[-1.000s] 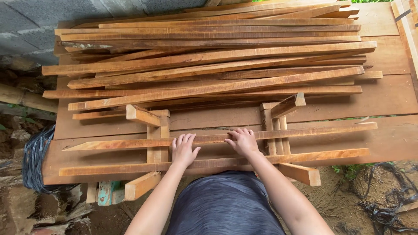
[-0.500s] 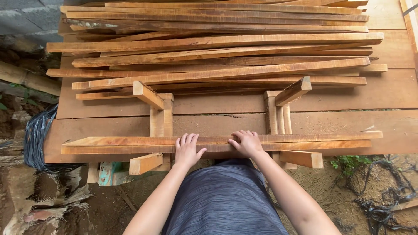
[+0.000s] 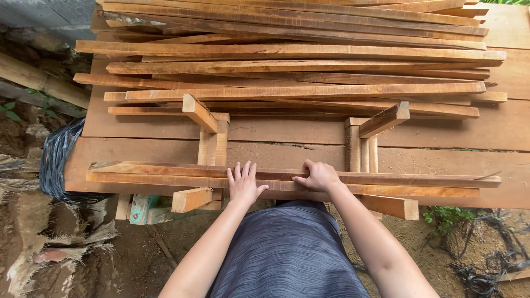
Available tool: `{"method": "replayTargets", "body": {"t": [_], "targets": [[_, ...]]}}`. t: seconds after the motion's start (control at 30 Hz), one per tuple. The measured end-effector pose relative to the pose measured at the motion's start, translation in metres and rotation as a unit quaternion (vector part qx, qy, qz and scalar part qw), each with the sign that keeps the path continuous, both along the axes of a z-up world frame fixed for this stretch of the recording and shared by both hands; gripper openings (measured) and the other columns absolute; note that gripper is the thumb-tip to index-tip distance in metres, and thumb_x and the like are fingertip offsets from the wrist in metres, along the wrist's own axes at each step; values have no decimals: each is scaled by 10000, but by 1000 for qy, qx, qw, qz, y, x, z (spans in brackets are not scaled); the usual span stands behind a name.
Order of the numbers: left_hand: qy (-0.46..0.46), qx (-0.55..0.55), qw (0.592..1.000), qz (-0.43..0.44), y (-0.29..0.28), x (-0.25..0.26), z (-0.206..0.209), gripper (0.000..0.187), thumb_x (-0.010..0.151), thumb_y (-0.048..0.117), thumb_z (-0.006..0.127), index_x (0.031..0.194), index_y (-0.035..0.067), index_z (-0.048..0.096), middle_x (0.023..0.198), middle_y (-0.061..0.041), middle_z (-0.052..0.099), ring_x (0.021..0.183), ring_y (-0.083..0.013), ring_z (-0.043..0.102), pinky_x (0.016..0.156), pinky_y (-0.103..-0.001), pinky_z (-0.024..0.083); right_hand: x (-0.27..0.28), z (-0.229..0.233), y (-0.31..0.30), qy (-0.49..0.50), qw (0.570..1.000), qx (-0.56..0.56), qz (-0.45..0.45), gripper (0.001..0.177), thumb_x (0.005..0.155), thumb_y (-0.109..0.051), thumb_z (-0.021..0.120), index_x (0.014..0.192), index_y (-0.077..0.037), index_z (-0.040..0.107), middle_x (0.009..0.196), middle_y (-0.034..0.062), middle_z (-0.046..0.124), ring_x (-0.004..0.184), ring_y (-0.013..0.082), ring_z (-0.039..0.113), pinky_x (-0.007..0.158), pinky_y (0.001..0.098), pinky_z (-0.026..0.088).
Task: The person ties bundles of thin wooden planks together using black straps. They then lift the tied bundles and place them onto a larger stack of similar wood pieces on a wooden workbench.
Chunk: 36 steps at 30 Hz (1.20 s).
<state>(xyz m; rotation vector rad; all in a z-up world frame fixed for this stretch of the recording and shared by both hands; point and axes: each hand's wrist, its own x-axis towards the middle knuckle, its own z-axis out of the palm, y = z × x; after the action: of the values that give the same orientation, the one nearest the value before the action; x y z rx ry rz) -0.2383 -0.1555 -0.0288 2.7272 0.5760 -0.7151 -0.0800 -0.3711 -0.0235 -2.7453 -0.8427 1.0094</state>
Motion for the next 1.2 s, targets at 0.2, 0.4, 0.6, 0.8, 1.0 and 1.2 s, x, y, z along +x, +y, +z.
{"method": "replayTargets", "body": {"t": [0.2, 0.4, 0.6, 0.8, 1.0, 1.2], "targets": [[-34, 4, 999, -7, 5, -7, -12, 1057, 807, 712, 667, 1586, 111, 280, 1643, -82, 281, 1543, -316, 166, 1233, -612, 57, -20, 3, -7, -120, 983, 133, -36, 565, 758, -650, 765, 973, -135, 676, 932, 54, 732, 957, 240, 702, 974, 403, 484], [-21, 11, 1000, -15, 8, -4, -16, 1074, 801, 760, 619, 1585, 117, 264, 1661, -77, 239, 1552, -318, 122, 1224, -636, 30, -38, -20, -14, -240, 941, 235, -33, 524, 789, -556, 787, 1059, -116, 701, 1016, 44, 673, 1020, 235, 618, 948, 417, 428], [-13, 20, 1000, -13, 9, -2, -9, 1128, 771, 782, 626, 1595, 112, 246, 1678, -83, 202, 1561, -329, 90, 1227, -629, 14, -45, -25, -12, -266, 932, 241, -48, 473, 797, -547, 787, 1040, -145, 734, 1060, 39, 658, 1048, 243, 602, 994, 416, 407], [-17, 16, 1000, -13, 7, -6, -16, 1129, 786, 776, 624, 1600, 105, 221, 1679, -100, 174, 1555, -345, 73, 1218, -634, 10, -39, -22, -11, -258, 932, 254, -28, 493, 782, -547, 798, 995, -111, 709, 1011, 41, 694, 1032, 254, 626, 1017, 427, 426], [-17, 15, 1000, -11, 7, -7, -13, 1105, 797, 762, 629, 1601, 113, 237, 1672, -101, 201, 1549, -344, 100, 1223, -632, 28, -40, -23, -10, -232, 940, 248, -37, 485, 793, -519, 798, 1026, -107, 695, 1023, 42, 704, 1020, 243, 634, 975, 415, 441], [-58, 7, 998, -6, 4, -12, -21, 1030, 812, 729, 635, 1577, 125, 303, 1659, -82, 257, 1550, -348, 123, 1223, -634, 53, -31, -11, -4, -149, 970, 185, -50, 519, 763, -539, 811, 1021, -104, 694, 1024, 55, 691, 1055, 249, 609, 970, 408, 442]]}}
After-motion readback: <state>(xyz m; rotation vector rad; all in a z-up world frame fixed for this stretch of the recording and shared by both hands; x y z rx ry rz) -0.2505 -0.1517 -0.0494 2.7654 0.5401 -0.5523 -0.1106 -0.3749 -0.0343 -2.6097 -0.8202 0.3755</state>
